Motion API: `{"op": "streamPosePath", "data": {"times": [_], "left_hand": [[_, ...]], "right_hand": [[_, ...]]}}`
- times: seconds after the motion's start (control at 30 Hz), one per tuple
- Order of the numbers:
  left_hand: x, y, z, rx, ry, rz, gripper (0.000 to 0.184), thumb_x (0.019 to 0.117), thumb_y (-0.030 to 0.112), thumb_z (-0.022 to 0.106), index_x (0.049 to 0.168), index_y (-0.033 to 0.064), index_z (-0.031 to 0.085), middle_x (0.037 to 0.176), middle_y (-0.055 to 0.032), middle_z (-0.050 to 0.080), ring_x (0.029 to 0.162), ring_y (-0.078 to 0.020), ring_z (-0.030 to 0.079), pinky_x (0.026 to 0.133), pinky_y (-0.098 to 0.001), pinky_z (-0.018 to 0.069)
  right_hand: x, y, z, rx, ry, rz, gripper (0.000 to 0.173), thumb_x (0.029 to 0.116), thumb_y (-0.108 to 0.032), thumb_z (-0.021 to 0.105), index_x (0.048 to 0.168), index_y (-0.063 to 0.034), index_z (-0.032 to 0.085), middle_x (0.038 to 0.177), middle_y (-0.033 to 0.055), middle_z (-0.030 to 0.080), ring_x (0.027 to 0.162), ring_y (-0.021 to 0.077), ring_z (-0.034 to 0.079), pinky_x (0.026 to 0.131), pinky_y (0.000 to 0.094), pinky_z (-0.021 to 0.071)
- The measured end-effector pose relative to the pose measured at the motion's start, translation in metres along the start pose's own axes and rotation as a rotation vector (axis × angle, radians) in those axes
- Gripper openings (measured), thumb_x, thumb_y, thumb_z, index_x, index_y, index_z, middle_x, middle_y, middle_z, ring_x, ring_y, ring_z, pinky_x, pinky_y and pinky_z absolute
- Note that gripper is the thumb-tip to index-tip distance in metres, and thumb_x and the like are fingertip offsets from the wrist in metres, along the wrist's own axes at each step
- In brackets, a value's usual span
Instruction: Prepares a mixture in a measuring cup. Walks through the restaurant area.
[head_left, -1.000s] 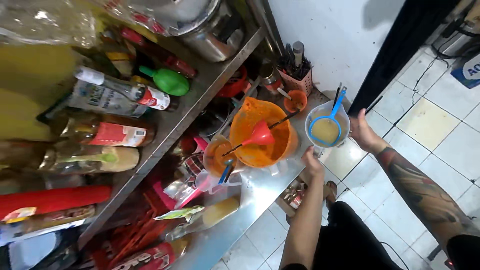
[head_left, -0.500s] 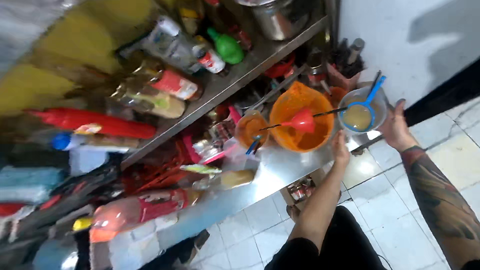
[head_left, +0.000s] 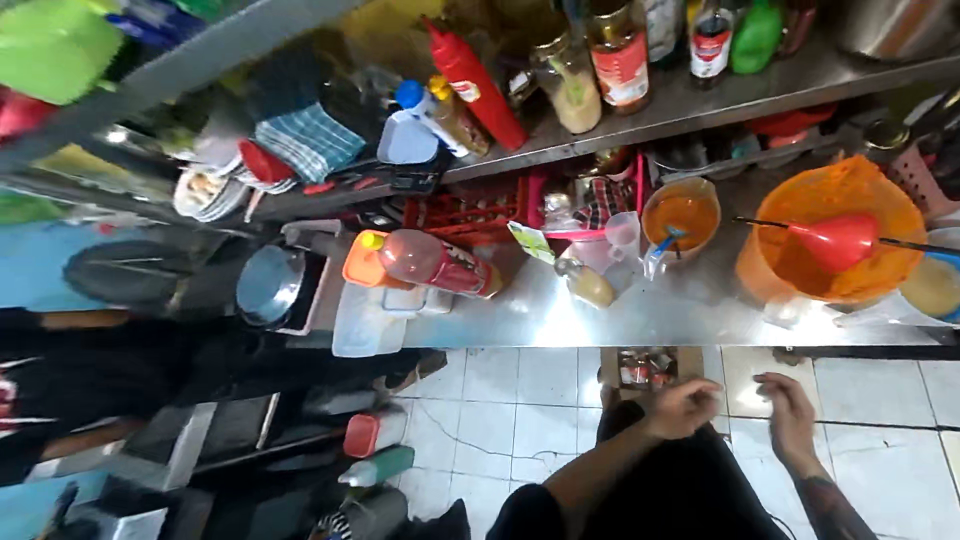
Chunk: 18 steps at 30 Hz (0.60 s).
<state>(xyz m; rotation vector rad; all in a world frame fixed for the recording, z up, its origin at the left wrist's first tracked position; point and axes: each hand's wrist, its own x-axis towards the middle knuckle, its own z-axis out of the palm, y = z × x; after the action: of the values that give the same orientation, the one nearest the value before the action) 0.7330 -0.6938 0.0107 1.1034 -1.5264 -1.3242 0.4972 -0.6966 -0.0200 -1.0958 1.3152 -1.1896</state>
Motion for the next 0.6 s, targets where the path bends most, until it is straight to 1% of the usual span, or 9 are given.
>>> {"op": "streamPosePath", "data": {"times": [0.07, 0.1, 0.17, 0.23, 0.33, 0.43, 0.5, 0.53, 0.6], "left_hand": [[-0.021, -0.01, -0.05, 0.051, 0.177, -0.035, 0.026, 0.097, 0.017, 0.069, 0.117, -0.0007, 0.07, 0.101, -0.0092, 0.074, 0.088, -0.014, 0.071, 0.083, -0.0344, 0.0618], [-0.027, -0.011, -0.073, 0.054, 0.236, -0.065, 0.026, 0.0977, 0.016, 0.068, 0.118, -0.0007, 0.07, 0.101, -0.0092, 0.073, 0.089, -0.0148, 0.07, 0.083, -0.0352, 0.0613], [-0.031, -0.009, -0.116, 0.057, 0.294, -0.075, 0.025, 0.0992, 0.014, 0.065, 0.119, -0.0012, 0.068, 0.1, -0.0093, 0.072, 0.088, -0.0151, 0.069, 0.082, -0.035, 0.0606], [-0.033, -0.006, -0.151, 0.063, 0.288, -0.044, 0.024, 0.0998, 0.014, 0.063, 0.118, -0.0006, 0.069, 0.099, -0.0088, 0.072, 0.087, -0.0145, 0.069, 0.081, -0.0339, 0.0602], [-0.04, 0.002, -0.195, 0.041, 0.211, -0.003, 0.025, 0.0998, 0.016, 0.063, 0.118, -0.0007, 0.069, 0.1, -0.0087, 0.073, 0.089, -0.0139, 0.07, 0.083, -0.0337, 0.0601], [-0.059, 0.007, -0.237, -0.002, 0.169, 0.029, 0.026, 0.1002, 0.018, 0.063, 0.119, 0.0001, 0.07, 0.099, -0.0073, 0.072, 0.089, -0.0126, 0.069, 0.084, -0.0328, 0.0597], [-0.077, 0.003, -0.263, -0.034, 0.18, 0.047, 0.027, 0.1007, 0.019, 0.063, 0.119, 0.0007, 0.07, 0.099, -0.0069, 0.073, 0.089, -0.0127, 0.069, 0.084, -0.0334, 0.0597], [-0.086, -0.001, -0.275, -0.048, 0.197, 0.051, 0.026, 0.1003, 0.019, 0.064, 0.118, 0.0006, 0.07, 0.099, -0.0071, 0.073, 0.088, -0.013, 0.07, 0.084, -0.0338, 0.06], [-0.104, -0.009, -0.299, -0.062, 0.221, 0.03, 0.026, 0.1001, 0.018, 0.064, 0.119, 0.0008, 0.071, 0.097, -0.0065, 0.073, 0.087, -0.013, 0.07, 0.083, -0.0335, 0.0599]], "right_hand": [[0.022, -0.036, 0.064, 0.002, -0.252, -0.029, 0.028, 0.1055, -0.018, 0.053, 0.124, -0.0026, 0.066, 0.119, 0.0096, 0.071, 0.102, 0.0206, 0.07, 0.091, 0.0393, 0.0597], [0.038, -0.061, 0.096, -0.029, -0.345, -0.027, 0.031, 0.1064, -0.021, 0.053, 0.128, -0.0032, 0.066, 0.124, 0.0097, 0.07, 0.111, 0.0204, 0.068, 0.097, 0.0395, 0.0584], [0.074, -0.111, 0.159, -0.146, -0.48, 0.035, 0.041, 0.108, -0.032, 0.05, 0.14, -0.0089, 0.061, 0.139, 0.0071, 0.063, 0.126, 0.016, 0.061, 0.107, 0.0362, 0.0525], [0.112, -0.142, 0.216, -0.227, -0.537, 0.068, 0.047, 0.1084, -0.04, 0.047, 0.146, -0.013, 0.055, 0.148, 0.0071, 0.057, 0.132, 0.016, 0.057, 0.111, 0.0382, 0.0485], [0.161, -0.15, 0.284, -0.29, -0.539, 0.064, 0.051, 0.1084, -0.045, 0.044, 0.148, -0.0143, 0.053, 0.148, 0.0085, 0.057, 0.134, 0.0196, 0.055, 0.113, 0.0456, 0.0457], [0.194, -0.145, 0.323, -0.357, -0.556, 0.122, 0.056, 0.1077, -0.052, 0.042, 0.142, -0.0113, 0.058, 0.142, 0.0116, 0.061, 0.13, 0.0232, 0.058, 0.111, 0.0489, 0.0467], [0.206, -0.143, 0.334, -0.376, -0.587, 0.229, 0.06, 0.1051, -0.059, 0.042, 0.137, -0.0124, 0.062, 0.134, 0.0101, 0.065, 0.124, 0.0222, 0.062, 0.106, 0.0479, 0.0499], [0.208, -0.145, 0.337, -0.378, -0.607, 0.277, 0.059, 0.1047, -0.059, 0.044, 0.135, -0.0115, 0.063, 0.13, 0.0097, 0.067, 0.119, 0.0211, 0.063, 0.104, 0.0458, 0.0516], [0.207, -0.155, 0.343, -0.387, -0.644, 0.347, 0.055, 0.1059, -0.052, 0.047, 0.135, -0.0082, 0.062, 0.126, 0.0096, 0.067, 0.115, 0.0186, 0.064, 0.102, 0.0415, 0.052]]}}
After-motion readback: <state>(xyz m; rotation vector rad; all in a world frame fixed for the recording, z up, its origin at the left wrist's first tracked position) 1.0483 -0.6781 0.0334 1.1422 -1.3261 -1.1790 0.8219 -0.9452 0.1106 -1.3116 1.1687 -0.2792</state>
